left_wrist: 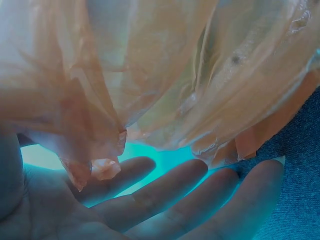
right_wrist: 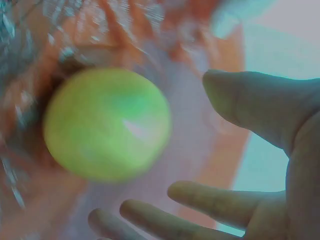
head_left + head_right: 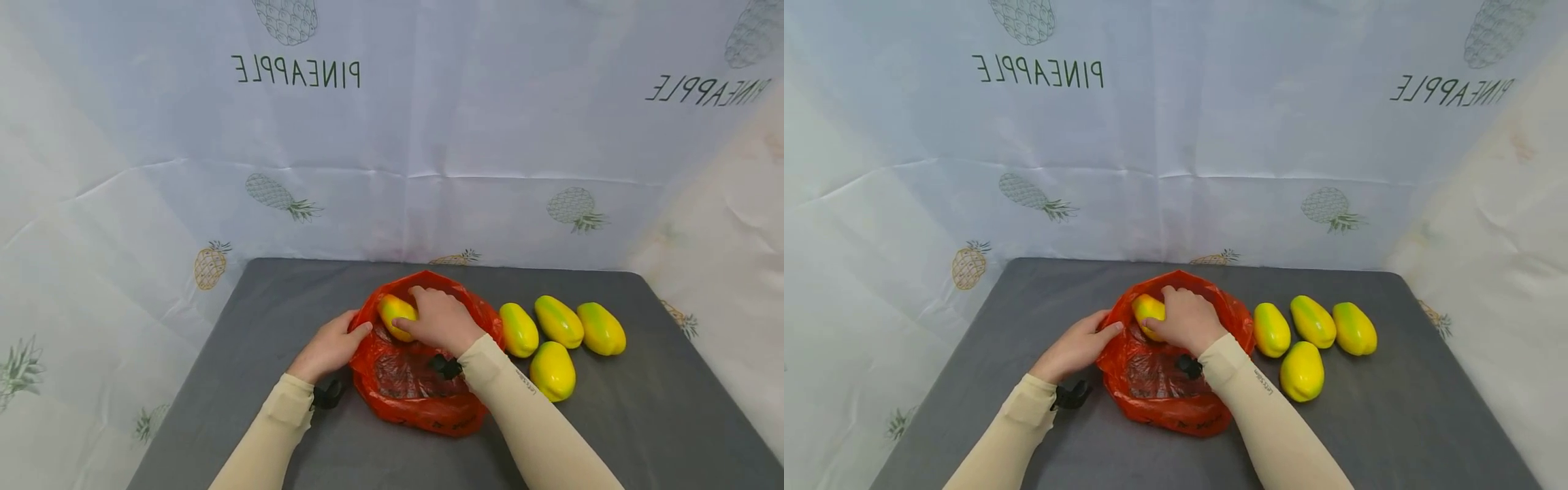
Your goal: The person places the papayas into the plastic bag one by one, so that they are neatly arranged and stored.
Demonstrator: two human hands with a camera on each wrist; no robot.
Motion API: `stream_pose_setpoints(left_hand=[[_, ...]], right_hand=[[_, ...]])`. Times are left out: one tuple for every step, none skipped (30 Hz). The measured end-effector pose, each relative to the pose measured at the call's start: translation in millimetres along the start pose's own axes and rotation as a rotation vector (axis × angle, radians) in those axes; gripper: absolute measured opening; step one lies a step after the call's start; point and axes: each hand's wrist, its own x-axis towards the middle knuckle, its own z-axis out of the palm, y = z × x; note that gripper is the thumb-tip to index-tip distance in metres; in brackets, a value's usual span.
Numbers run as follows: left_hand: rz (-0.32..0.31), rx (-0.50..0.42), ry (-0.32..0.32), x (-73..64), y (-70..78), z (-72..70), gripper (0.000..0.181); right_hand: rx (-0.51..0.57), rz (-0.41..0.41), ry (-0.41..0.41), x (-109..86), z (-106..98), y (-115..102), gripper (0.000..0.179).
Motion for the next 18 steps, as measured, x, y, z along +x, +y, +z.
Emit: stream_pose_setpoints(left_hand=[[-0.002, -0.002, -0.001, -0.2, 0.2, -0.1, 0.053], [-0.002, -0.003, -0.002, -0.1, 0.3, -0.3, 0.053], [-0.004, -0.007, -0.003, -0.2, 0.4, -0.5, 0.053], [-0.007, -0.009, -0.005, -0.3, 0.2, -0.2, 0.053], [-0.011, -0.009, -0.006, -0.6, 0.1, 0.1, 0.054], [-0.013, -0.009, -0.007, -0.7, -0.2, 0.3, 0.054], [-0.014, -0.007, -0.008, -0.8, -0.4, 0.5, 0.055], [-0.015, -0.005, -0.009, -1.0, -0.7, 0.6, 0.055], [-0.020, -0.006, -0.010, -0.9, -1.1, 1.0, 0.056], [-0.020, -0.001, -0.010, -0.8, -1.2, 1.2, 0.056], [-0.020, -0.001, -0.011, -0.8, -1.2, 1.3, 0.056], [-0.016, 0.000, -0.012, -1.2, -0.8, 1.2, 0.056], [-0.016, 0.000, -0.013, -1.0, -0.7, 1.2, 0.056], [-0.015, 0.000, -0.014, -0.9, -0.3, 1.3, 0.056], [-0.011, 0.001, -0.016, -0.8, 0.3, 1.6, 0.056], [-0.009, 0.005, -0.016, -0.6, 0.9, 1.8, 0.056], [-0.008, 0.008, -0.017, -0.6, 1.7, 2.1, 0.057], [-0.007, 0.011, -0.016, -0.4, 2.5, 2.4, 0.057]], right_hand=[[-0.005, 0.001, 0.006, -5.2, -6.4, 0.5, 0.076], [-0.009, 0.006, 0.012, -10.5, -12.6, 1.6, 0.077], [-0.012, 0.012, 0.019, -15.7, -18.6, 3.6, 0.078], [-0.020, 0.014, 0.025, -20.9, -24.3, 6.5, 0.077], [-0.022, 0.019, 0.032, -26.1, -29.3, 10.2, 0.077], [-0.024, 0.022, 0.038, -31.1, -34.0, 14.7, 0.077], [-0.027, 0.026, 0.048, -36.2, -38.5, 19.7, 0.077], [-0.026, 0.032, 0.058, -41.1, -42.7, 25.3, 0.076], [-0.024, 0.037, 0.068, -45.3, -46.5, 31.7, 0.076], [-0.021, 0.043, 0.079, -49.5, -49.9, 38.4, 0.075], [-0.015, 0.054, 0.090, -53.5, -52.8, 45.6, 0.075], [-0.013, 0.065, 0.100, -57.1, -55.8, 52.6, 0.075], [-0.004, 0.074, 0.109, -60.9, -59.3, 59.8, 0.075], [0.005, 0.083, 0.117, -64.5, -62.5, 67.4, 0.075], [0.013, 0.093, 0.126, -68.1, -65.3, 75.0, 0.075], [0.018, 0.101, 0.138, -71.8, -67.8, 82.8, 0.074], [0.024, 0.111, 0.148, -75.7, -70.3, 90.7, 0.074], [0.030, 0.118, 0.159, -79.5, -72.6, 98.6, 0.073]])
